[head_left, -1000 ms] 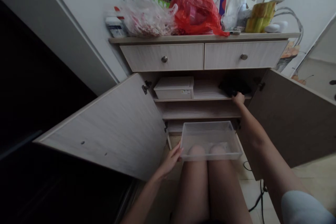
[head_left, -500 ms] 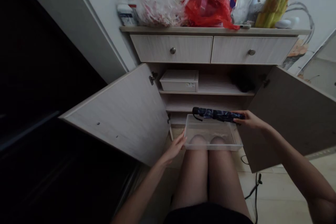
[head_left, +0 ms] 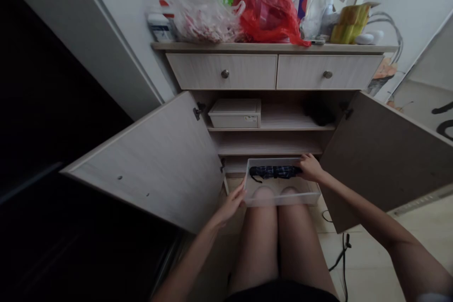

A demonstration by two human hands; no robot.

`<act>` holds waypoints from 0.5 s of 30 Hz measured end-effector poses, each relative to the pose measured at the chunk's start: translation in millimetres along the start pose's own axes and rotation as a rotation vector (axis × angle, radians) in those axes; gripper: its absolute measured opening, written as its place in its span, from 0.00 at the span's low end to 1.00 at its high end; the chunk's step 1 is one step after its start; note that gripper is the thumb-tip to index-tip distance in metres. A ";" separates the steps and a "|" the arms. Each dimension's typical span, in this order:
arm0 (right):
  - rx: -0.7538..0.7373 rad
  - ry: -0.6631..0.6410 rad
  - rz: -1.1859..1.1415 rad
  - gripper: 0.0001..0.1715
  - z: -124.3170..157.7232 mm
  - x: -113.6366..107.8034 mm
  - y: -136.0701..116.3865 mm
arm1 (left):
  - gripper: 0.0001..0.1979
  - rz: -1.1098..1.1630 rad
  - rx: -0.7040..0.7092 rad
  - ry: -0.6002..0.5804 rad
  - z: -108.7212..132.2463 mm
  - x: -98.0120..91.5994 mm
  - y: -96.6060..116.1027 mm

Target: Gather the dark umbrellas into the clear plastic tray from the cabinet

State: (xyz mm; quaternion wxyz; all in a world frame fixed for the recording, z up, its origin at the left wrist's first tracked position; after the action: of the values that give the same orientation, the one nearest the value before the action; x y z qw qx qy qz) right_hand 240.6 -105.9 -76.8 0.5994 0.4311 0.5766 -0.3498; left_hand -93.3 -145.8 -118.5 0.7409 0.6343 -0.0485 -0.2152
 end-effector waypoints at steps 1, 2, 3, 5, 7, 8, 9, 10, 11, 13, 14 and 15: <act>-0.017 -0.014 0.012 0.18 -3.4 -0.2 -0.2 | 0.38 -0.002 -0.007 0.000 -1.0 -0.3 -0.9; -0.031 -0.038 -0.001 0.18 -7.3 -1.5 1.5 | 0.38 -0.003 -0.017 -0.001 -1.9 -0.5 -1.8; -0.035 -0.063 -0.043 0.18 -11.8 -4.0 5.7 | 0.38 -0.003 -0.027 -0.004 -2.7 -0.6 -2.8; 0.027 -0.059 -0.177 0.18 -23.4 -13.1 23.3 | 0.38 -0.010 -0.040 -0.012 -3.8 -1.1 -4.2; 0.203 0.020 -0.276 0.19 -38.0 -24.6 54.0 | 0.39 -0.019 -0.045 -0.013 -4.5 -2.0 -4.7; 0.325 0.086 -0.280 0.20 -45.7 -30.0 73.1 | 0.39 -0.023 -0.048 -0.011 -4.7 -2.5 -4.6; 0.451 0.150 -0.251 0.20 -53.1 -34.4 93.3 | 0.40 -0.026 -0.052 -0.007 -4.9 -2.9 -4.3; 0.570 0.203 -0.206 0.20 -60.2 -37.3 113.4 | 0.41 -0.029 -0.055 -0.004 -4.9 -3.3 -3.7; 0.673 0.236 -0.163 0.20 -66.8 -38.6 132.5 | 0.42 -0.029 -0.054 -0.002 -4.9 -3.6 -2.8; 0.832 0.244 -0.119 0.23 -78.9 -36.1 164.9 | 0.43 -0.026 -0.049 -0.005 -4.7 -3.8 -0.7; 0.886 0.232 -0.116 0.25 -84.2 -33.2 177.3 | 0.44 -0.025 -0.055 -0.010 -4.5 -3.8 0.2; 0.922 0.215 -0.125 0.27 -89.3 -29.8 186.9 | 0.43 -0.026 -0.068 -0.015 -4.4 -3.8 0.8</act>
State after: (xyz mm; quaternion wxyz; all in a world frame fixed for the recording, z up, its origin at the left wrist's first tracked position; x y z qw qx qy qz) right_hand 374.4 45.7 -22.7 0.2603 0.6504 0.4447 -0.5581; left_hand -95.0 -140.3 -117.7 0.7589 0.6077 -0.0384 -0.2309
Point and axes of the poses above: each hand's wrist, its own z-axis away from the middle knuckle, its own x-axis out of the palm, y = z × x, the point moved 2 cm from there along -z, towards the middle knuckle
